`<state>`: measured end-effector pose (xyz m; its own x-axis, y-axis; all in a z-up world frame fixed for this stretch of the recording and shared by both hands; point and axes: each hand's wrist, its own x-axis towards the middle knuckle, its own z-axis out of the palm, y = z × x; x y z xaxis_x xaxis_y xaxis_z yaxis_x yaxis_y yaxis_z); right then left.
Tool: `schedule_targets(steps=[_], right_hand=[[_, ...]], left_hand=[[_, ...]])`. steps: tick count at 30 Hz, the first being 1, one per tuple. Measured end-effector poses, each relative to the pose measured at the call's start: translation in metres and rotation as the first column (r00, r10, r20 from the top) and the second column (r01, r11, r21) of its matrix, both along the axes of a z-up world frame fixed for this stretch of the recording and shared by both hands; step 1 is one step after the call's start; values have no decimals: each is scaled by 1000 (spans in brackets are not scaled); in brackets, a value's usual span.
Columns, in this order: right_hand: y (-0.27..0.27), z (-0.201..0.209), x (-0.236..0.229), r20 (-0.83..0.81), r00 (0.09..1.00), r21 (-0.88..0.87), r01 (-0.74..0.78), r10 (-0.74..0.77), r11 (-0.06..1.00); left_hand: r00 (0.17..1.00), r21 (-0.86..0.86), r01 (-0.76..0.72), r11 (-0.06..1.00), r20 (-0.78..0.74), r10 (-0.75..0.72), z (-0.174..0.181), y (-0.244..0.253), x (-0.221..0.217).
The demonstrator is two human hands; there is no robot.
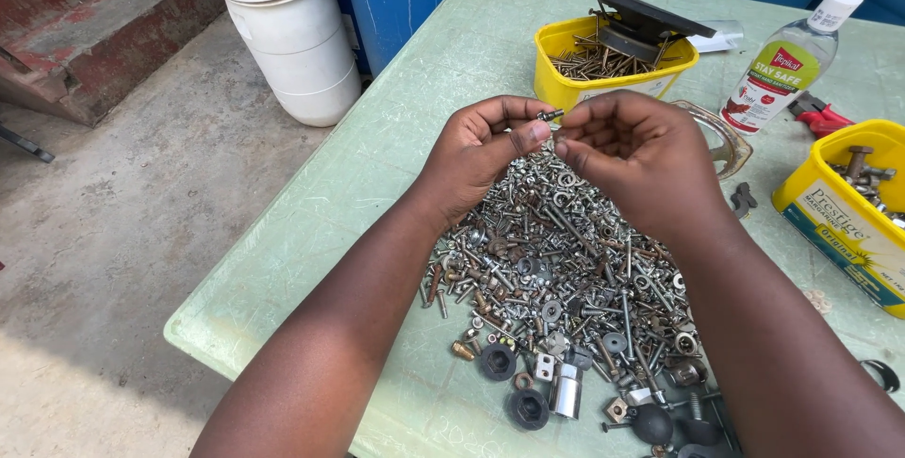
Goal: The person sorts a mixed pile of metal fasteners on a table, picking up individual screws, nuts, and washers, inspecting them, and placing them back into the pile. The person handles items one at a time without using tools.
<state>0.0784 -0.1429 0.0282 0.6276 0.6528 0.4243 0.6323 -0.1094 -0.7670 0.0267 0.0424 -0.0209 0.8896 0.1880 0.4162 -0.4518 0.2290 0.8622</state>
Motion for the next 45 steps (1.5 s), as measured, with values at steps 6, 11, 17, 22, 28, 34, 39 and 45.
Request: schedule_targets(steps=[6, 11, 17, 22, 28, 34, 39, 45], right_hand=[[-13, 5, 4, -262, 965, 282, 74, 2, 957], [-12, 0, 3, -161, 987, 276, 60, -15, 959], [-11, -10, 6, -201, 979, 283, 87, -29, 955], [-10, -18, 8, -182, 982, 271, 104, -55, 957], [-13, -11, 6, -140, 986, 206, 119, -92, 971], [-16, -9, 10, -131, 991, 226, 8, 23, 974], [-17, -10, 6, -132, 991, 188, 7, 18, 982], [-22, 5, 1, 1, 997, 84, 73, -73, 994]], left_hand=[[999, -21, -4, 1000, 44, 5, 9, -22, -11], [976, 125, -183, 975, 144, 164, 10, -22, -15], [974, 141, -197, 970, 143, 177, 4, -24, -13], [972, 164, -205, 965, 150, 181, 1, -26, -11], [967, 208, -230, 951, 159, 199, 5, -27, -13], [966, 206, -236, 950, 157, 206, 7, -26, -15], [965, 231, -242, 942, 158, 209, 8, -26, -16], [967, 262, -227, 938, 173, 186, 7, -23, -15]])
